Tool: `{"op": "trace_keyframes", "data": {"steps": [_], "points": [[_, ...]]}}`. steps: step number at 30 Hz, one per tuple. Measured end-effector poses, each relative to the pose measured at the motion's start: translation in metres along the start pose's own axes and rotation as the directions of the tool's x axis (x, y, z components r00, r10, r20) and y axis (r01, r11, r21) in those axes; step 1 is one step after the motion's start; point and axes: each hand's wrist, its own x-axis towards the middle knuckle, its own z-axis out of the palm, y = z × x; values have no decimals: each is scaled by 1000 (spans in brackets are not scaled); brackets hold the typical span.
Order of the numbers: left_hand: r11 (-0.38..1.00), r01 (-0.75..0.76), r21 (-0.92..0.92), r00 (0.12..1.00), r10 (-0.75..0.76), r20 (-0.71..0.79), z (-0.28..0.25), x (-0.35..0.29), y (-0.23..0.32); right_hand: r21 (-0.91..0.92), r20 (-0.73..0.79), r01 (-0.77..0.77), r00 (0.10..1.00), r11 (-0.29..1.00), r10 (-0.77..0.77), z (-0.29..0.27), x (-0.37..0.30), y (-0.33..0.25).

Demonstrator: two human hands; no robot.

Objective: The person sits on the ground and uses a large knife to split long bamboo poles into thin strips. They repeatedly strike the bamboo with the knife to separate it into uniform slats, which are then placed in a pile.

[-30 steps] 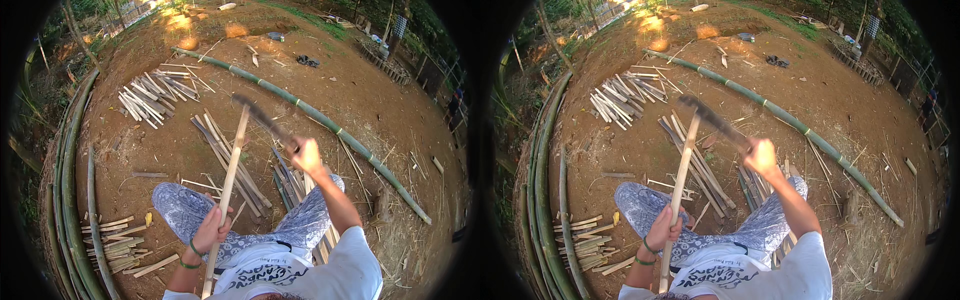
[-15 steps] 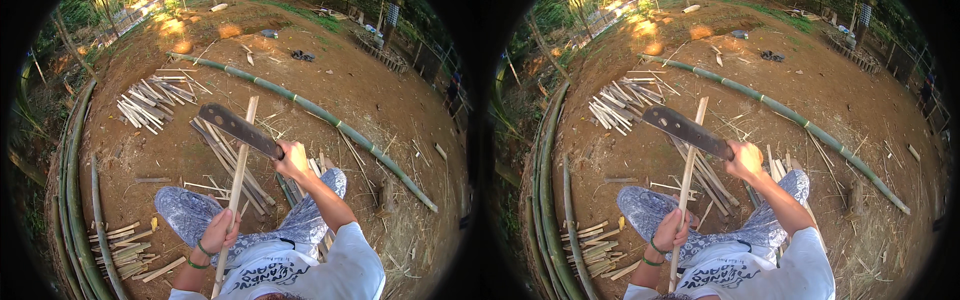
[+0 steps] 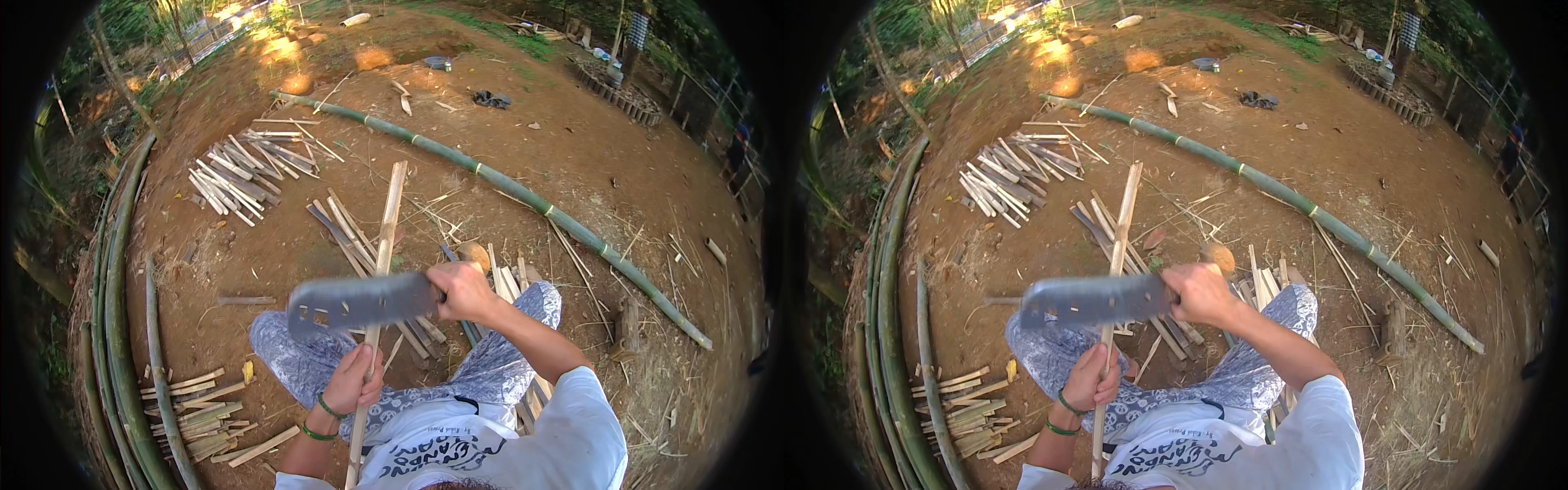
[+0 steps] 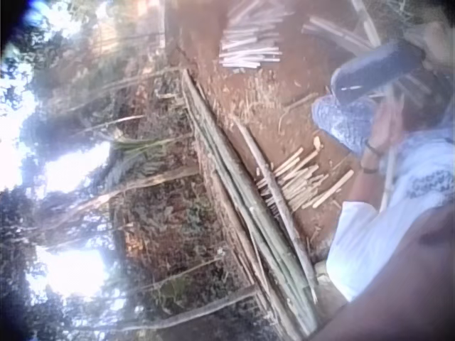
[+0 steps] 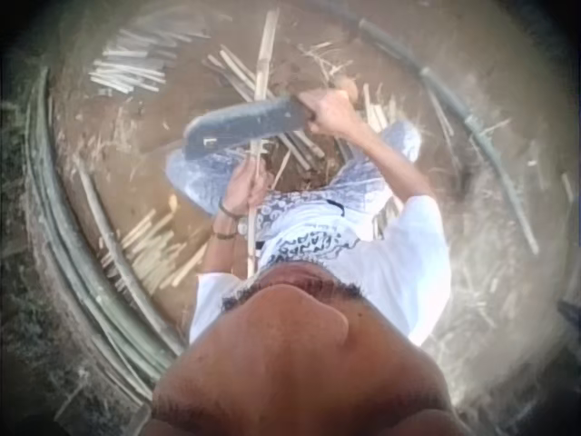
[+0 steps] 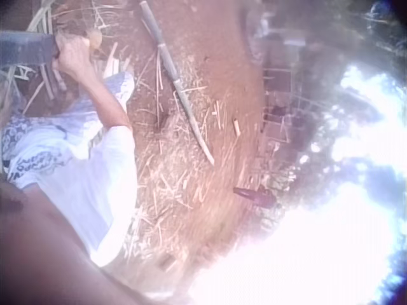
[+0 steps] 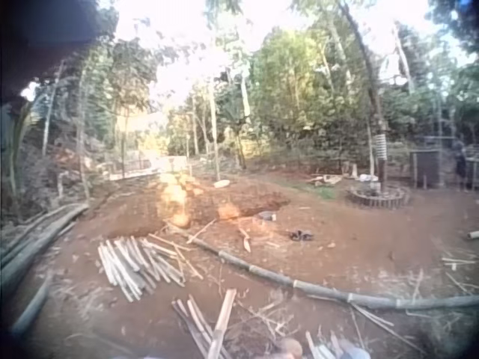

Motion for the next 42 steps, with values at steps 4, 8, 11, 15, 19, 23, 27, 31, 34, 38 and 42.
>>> {"op": "trace_keyframes", "data": {"steps": [4, 8, 11, 15, 19, 23, 27, 31, 34, 38, 42], "points": [[996, 62, 69, 996, -66, 64, -7, -20, -8, -160, -212, -370, 918, 915, 334, -23, 20, 81], [998, -22, 58, 998, 18, 65, -20, -26, -19, -32, -267, -623, 759, 782, 594, -46, 38, 95], [980, 1, -200, 998, 13, 69, -18, -4, -12, 91, -262, -398, 875, 913, 407, -15, 14, 61], [909, 107, -402, 980, -28, 197, -23, 20, -3, 51, 13, -255, 967, 966, 255, 12, -1, -20], [962, 68, -264, 997, -53, 64, -18, 33, -3, 44, 64, -55, 997, 998, 52, 32, -16, -40], [996, -42, -79, 999, 40, -30, -6, 18, -9, -63, -1, -63, 998, 996, 64, 20, 0, -15], [998, -44, 43, 999, 45, -30, -8, -2, -18, -166, -122, -483, 875, 859, 468, -19, 30, 52], [999, 43, -5, 998, -43, -46, -29, -10, -24, -32, -32, -592, 806, 805, 592, -9, 29, 54], [994, -109, -1, 979, 107, -176, -39, -15, -5, 60, 73, -749, 662, 659, 746, 45, 13, 75], [917, -389, 94, 879, 399, -261, -69, -18, 39, -27, 221, -923, 368, 383, 903, 146, -39, 113], [761, -612, 214, 655, 640, -402, -66, -9, 117, -189, 276, -950, 190, 247, 942, 229, -117, 132]]}}
